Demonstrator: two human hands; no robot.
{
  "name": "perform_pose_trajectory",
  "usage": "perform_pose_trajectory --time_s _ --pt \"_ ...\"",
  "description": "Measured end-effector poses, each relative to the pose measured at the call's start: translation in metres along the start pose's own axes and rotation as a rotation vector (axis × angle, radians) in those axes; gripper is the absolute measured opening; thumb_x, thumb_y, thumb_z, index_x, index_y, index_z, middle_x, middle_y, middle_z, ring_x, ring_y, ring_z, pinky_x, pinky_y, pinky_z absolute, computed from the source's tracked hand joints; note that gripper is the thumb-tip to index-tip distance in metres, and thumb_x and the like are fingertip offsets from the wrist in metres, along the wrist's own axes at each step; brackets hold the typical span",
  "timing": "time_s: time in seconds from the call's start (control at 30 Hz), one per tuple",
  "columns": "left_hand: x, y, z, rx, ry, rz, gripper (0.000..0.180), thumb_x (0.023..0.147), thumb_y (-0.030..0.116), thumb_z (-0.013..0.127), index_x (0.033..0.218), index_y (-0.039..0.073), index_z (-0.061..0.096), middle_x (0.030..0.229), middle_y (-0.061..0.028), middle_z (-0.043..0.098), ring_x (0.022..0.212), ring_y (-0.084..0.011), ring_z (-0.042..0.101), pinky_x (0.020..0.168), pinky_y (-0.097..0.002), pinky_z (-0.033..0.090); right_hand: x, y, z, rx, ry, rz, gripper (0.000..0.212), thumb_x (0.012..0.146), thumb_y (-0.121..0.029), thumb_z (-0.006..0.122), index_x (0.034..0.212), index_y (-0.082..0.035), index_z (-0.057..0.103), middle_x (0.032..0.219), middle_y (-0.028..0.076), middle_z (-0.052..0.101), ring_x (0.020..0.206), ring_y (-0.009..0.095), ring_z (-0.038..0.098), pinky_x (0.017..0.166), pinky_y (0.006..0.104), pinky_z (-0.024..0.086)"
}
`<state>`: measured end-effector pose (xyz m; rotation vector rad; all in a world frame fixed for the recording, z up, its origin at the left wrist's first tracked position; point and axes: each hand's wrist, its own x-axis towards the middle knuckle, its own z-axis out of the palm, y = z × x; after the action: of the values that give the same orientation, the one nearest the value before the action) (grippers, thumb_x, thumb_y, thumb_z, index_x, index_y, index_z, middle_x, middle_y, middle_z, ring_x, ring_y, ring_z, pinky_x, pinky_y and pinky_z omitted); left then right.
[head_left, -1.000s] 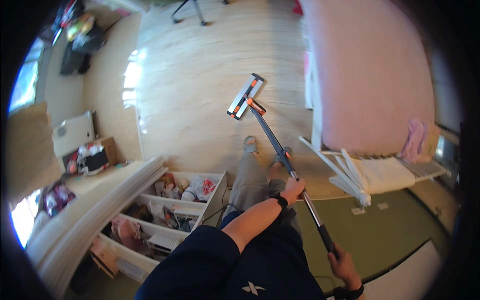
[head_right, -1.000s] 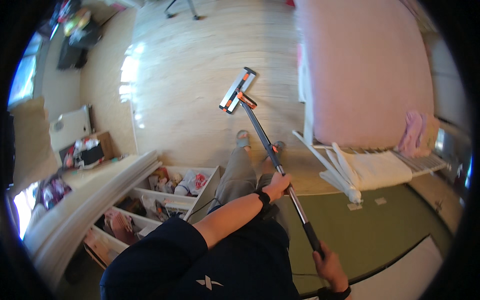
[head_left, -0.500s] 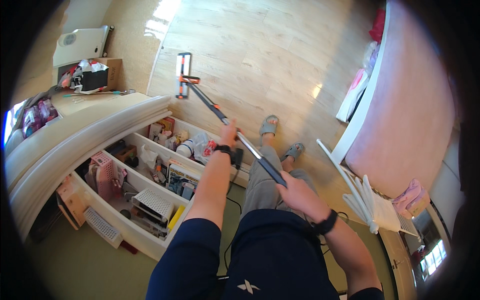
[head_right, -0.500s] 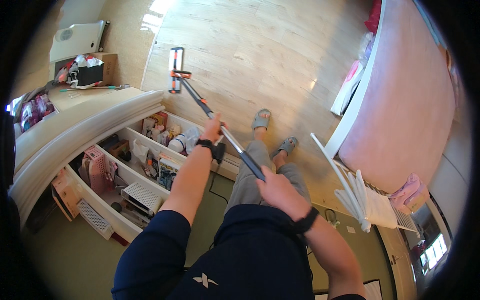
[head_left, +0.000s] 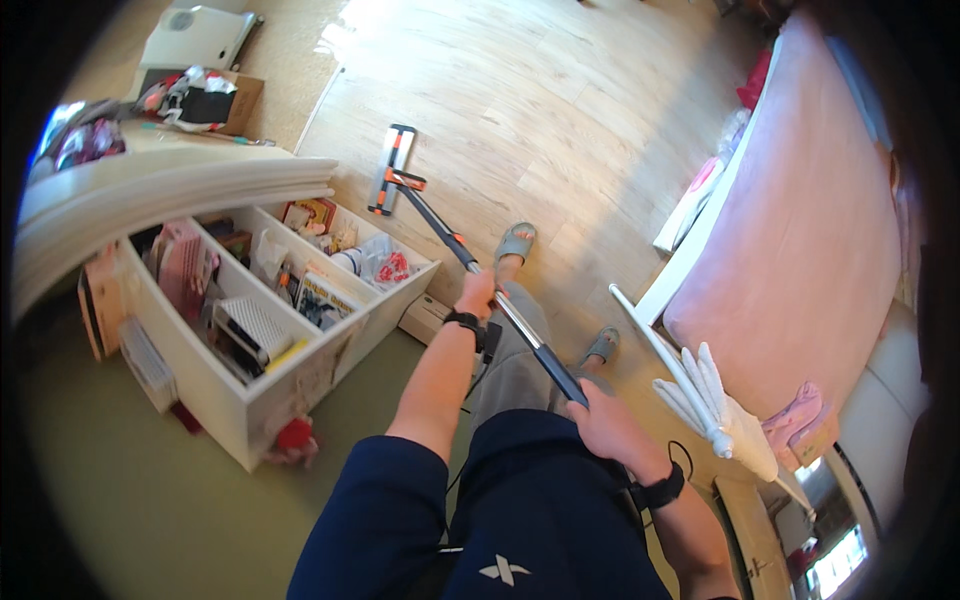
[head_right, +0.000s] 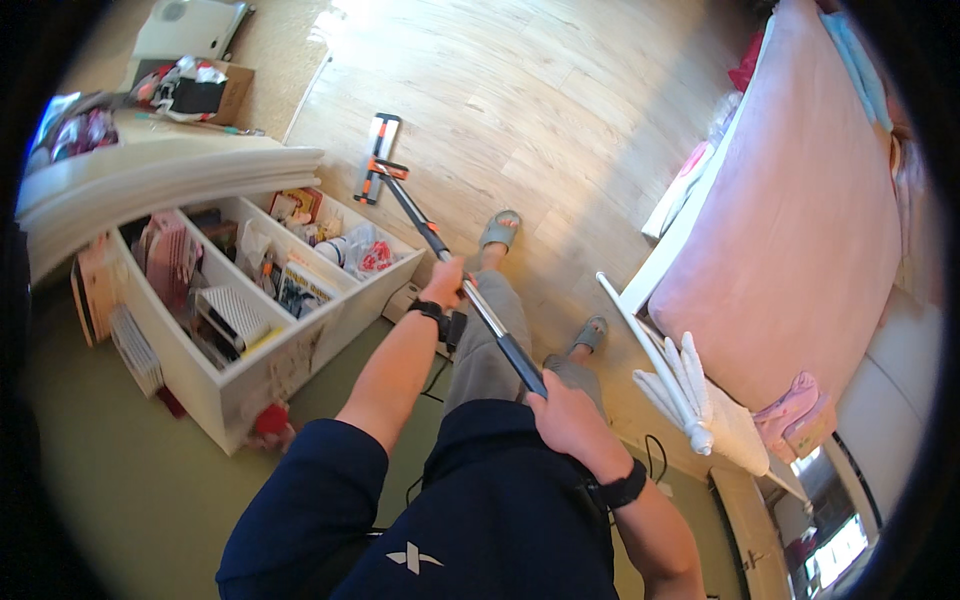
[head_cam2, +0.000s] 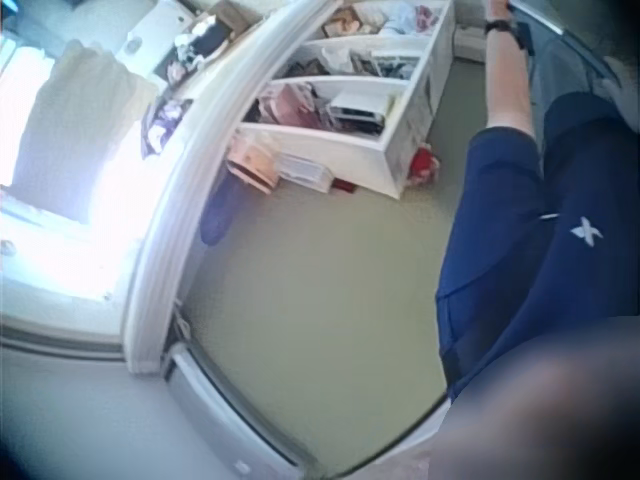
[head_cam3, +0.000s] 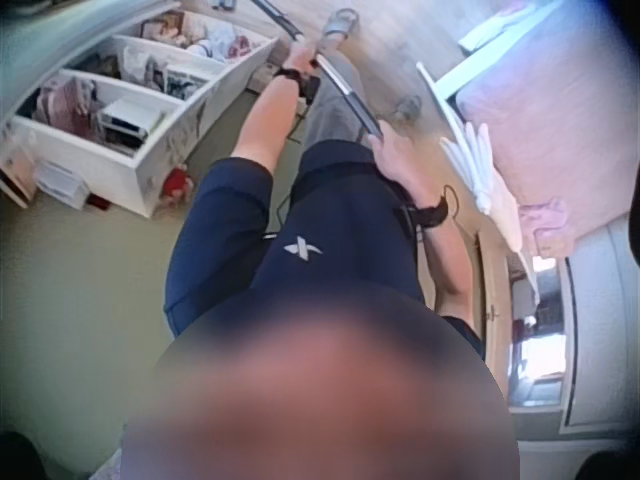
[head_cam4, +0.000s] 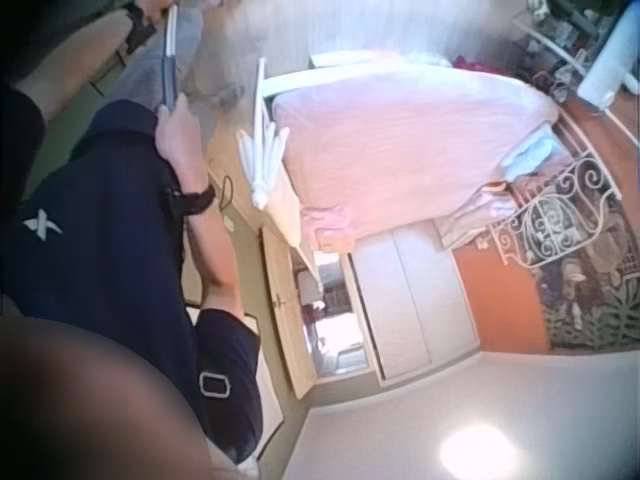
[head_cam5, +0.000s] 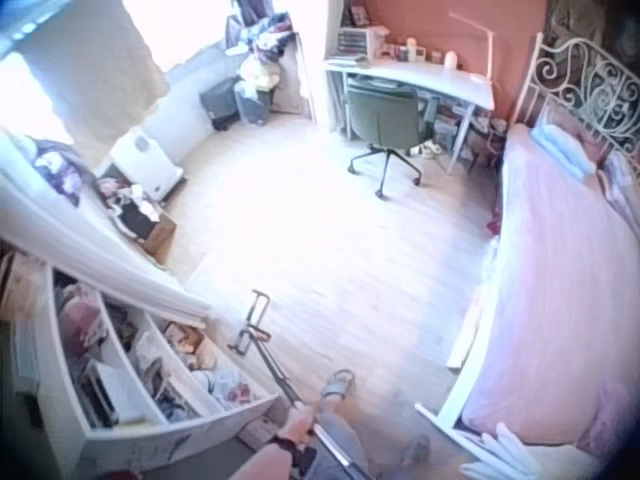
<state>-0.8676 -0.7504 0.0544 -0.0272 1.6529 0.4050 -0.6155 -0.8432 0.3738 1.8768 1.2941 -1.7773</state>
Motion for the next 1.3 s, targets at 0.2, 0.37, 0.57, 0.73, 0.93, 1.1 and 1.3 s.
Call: perform_pose_trajectory --time_s 0.2,0.37,0.57,0.73,0.93,1.1,1.3 --pt "-0.079 -0.160 0.082 -0.040 0.013 -0.020 0.023 0.095 0.019 0.055 0.108 0.001 0.047 0.070 -0.0134 0.060 0.050 -0.0284 0.063 0.043 -0.0429 0.050 -0.102 0.153 0.020 0.022 0.020 0.016 0.044 0.103 -0.031 0.056 0.137 -0.003 0.052 0.114 0.032 0.068 0.107 0.050 0.065 0.091 0.0538 0.052" --pt "-0.145 -0.272 0.159 -0.122 -0.105 -0.083 0.024 0.095 0.017 0.059 0.110 0.000 0.051 0.074 -0.0137 0.061 0.052 -0.0287 0.064 0.044 -0.0435 0.053 -0.194 0.246 0.011 0.025 0.088 0.014 0.042 0.101 -0.023 0.060 0.138 -0.005 0.058 0.116 0.028 0.069 0.109 0.046 0.066 0.094 0.0467 0.052" --pt "-0.160 -0.337 0.175 0.121 -0.029 0.046 0.030 0.094 0.023 0.065 0.107 -0.003 0.062 0.083 -0.0181 0.071 0.071 -0.0315 0.074 0.060 -0.0469 0.059 -0.237 0.262 0.018 0.048 -0.006 0.334 0.041 0.100 -0.021 0.061 0.138 -0.005 0.058 0.098 0.022 0.072 0.091 0.035 0.071 0.084 0.0413 0.055" --pt "-0.105 -0.280 0.113 -0.018 0.002 0.158 0.027 0.088 0.020 0.068 0.089 -0.006 0.061 0.073 -0.0212 0.068 0.059 -0.0344 0.072 0.052 -0.0465 0.056 -0.167 0.206 0.040 0.166 -0.198 0.377 0.042 0.102 -0.024 0.058 0.140 -0.006 0.056 0.087 0.015 0.069 0.083 0.029 0.069 0.079 0.0395 0.055" --pt "-0.021 -0.166 0.026 -0.097 -0.001 0.132 0.019 0.092 0.013 0.056 0.100 -0.004 0.060 0.073 -0.0149 0.065 0.056 -0.0315 0.068 0.049 -0.0441 0.057 -0.060 0.158 0.096 0.167 -0.020 -0.013 0.040 0.104 -0.025 0.056 0.136 -0.001 0.057 0.108 0.022 0.069 0.100 0.033 0.067 0.090 0.0409 0.052" --pt "-0.026 -0.237 0.096 0.105 0.072 0.231 0.019 0.088 0.014 0.063 0.097 -0.003 0.062 0.080 -0.0191 0.069 0.075 -0.0325 0.074 0.058 -0.0476 0.057 -0.107 0.201 0.071 0.113 0.060 0.092 0.036 0.104 -0.023 0.056 0.132 -0.001 0.059 0.099 0.018 0.068 0.093 0.030 0.067 0.085 0.0396 0.052" --pt "-0.167 -0.364 0.197 0.857 -0.363 0.351 0.038 0.092 0.024 0.063 0.118 -0.003 0.057 0.111 -0.0247 0.067 0.097 -0.0394 0.069 0.086 -0.0541 0.053 -0.268 0.247 0.048 0.192 0.034 0.431 0.025 0.105 -0.023 0.056 0.123 -0.007 0.062 0.064 0.001 0.054 0.051 0.011 0.055 0.047 0.0290 0.044"
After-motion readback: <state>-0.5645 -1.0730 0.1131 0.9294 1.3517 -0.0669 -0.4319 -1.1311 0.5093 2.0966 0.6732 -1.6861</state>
